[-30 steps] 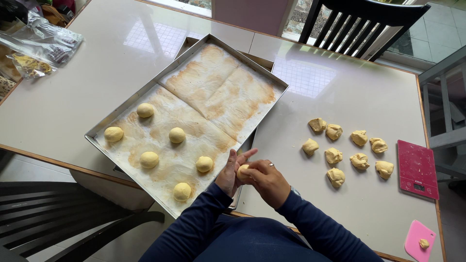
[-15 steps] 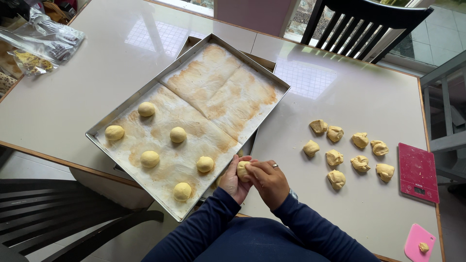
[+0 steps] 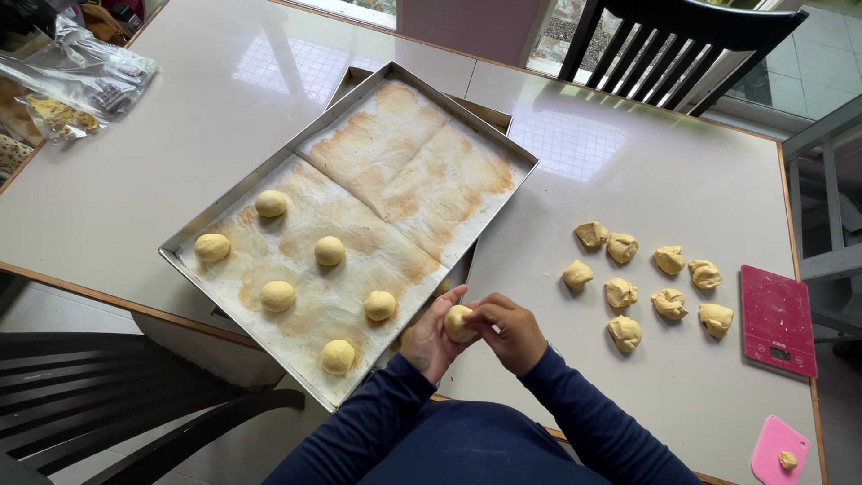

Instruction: The person rolls small pieces of dough into balls and places them onto a baking tray lined with parchment paper. The person continues to roll and place the dough balls in rows on the tray.

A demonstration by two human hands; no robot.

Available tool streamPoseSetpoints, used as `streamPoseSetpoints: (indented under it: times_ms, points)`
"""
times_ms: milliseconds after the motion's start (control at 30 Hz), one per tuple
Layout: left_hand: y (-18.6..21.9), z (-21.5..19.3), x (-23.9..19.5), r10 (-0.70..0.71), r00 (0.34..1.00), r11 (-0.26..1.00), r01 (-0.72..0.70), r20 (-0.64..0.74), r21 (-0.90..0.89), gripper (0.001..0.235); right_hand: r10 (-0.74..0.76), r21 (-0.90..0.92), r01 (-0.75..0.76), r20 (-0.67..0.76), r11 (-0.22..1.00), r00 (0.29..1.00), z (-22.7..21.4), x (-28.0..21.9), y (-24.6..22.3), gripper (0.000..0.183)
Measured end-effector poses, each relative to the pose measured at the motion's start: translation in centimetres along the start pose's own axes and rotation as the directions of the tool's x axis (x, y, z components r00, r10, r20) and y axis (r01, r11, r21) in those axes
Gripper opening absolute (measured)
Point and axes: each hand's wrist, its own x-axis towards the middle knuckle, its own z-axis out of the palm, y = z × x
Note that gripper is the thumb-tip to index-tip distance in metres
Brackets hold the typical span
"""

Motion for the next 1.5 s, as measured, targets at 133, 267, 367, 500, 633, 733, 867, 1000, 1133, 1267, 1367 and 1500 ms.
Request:
streamPoseSetpoints:
  times_ms: [133, 267, 367, 500, 633, 733, 867, 1000, 1133, 1267, 1367, 1500]
  points:
    - [-1.6, -3.5, 1.2, 0.054, 0.984, 0.988, -0.078, 0.172, 0.136, 0.086, 0.104, 0.093, -0.092, -0.125, 0.991, 0.987, 0.3, -0.4, 2.5, 0.016]
    - [-2.3, -5.4, 2.6, 0.250, 0.955, 0.739, -0.294, 0.159, 0.607, 0.084, 0.427, 0.321, -0.408, 0.011, 0.855, 0.904, 1.4, -1.5, 3.6, 0.025]
    - [-0.5, -5.1, 3.7, 0.395, 0.911, 0.457, -0.304, 0.115, 0.836, 0.076, 0.416, 0.137, -0.423, 0.080, 0.896, 0.906, 0.1, -1.2, -0.6, 0.049]
    - [5.3, -4.7, 6.2, 0.554, 0.783, -0.015, -0.329, 0.281, 0.944, 0.078, 0.391, -0.010, -0.392, -0.021, 0.920, 0.920, -3.0, -0.7, -2.7, 0.084]
    - [9.6, -6.8, 10.5, 0.506, 0.818, -0.185, -0.206, 0.273, 0.961, 0.098, 0.481, -0.037, -0.484, -0.068, 0.874, 0.874, -4.7, -2.1, 0.8, 0.085]
    - [10.5, -8.1, 12.4, 0.353, 0.914, -0.440, -0.026, 0.200, 0.897, 0.072, 0.527, -0.053, -0.530, -0.056, 0.846, 0.848, -5.0, -3.8, 3.7, 0.082]
    - [11.0, -8.0, 12.0, 0.289, 0.942, -0.594, 0.036, 0.171, 0.804, 0.070, 0.600, -0.005, -0.601, -0.057, 0.799, 0.798, -5.5, -4.7, 3.9, 0.076]
    - [11.5, -9.5, 13.2, 0.235, 0.966, -0.468, 0.014, 0.109, 0.884, 0.115, 0.620, -0.010, -0.622, -0.063, 0.783, 0.782, -6.4, -5.5, 5.3, 0.073]
    - [12.9, -12.1, 14.4, 0.184, 0.983, -0.021, -0.019, 0.022, 1.000, 0.112, 0.662, 0.038, -0.661, -0.094, 0.749, 0.744, -8.5, -6.5, 9.2, 0.073]
    - [12.0, -14.8, 16.4, 0.331, 0.943, 0.070, -0.031, 0.006, 0.997, 0.055, 0.748, 0.243, -0.708, -0.169, 0.663, 0.642, -9.9, -8.4, 16.7, 0.061]
    - [10.8, -15.1, 17.2, 0.358, 0.931, -0.066, -0.059, 0.078, 0.996, 0.034, 0.753, 0.236, -0.716, -0.254, 0.657, 0.607, -10.8, -8.2, 22.7, 0.049]
    - [10.4, -14.8, 16.2, 0.399, 0.893, -0.223, -0.125, 0.208, 0.967, 0.044, 0.449, -0.470, -0.563, -0.341, 0.680, 0.826, -11.7, -5.6, 31.7, 0.051]
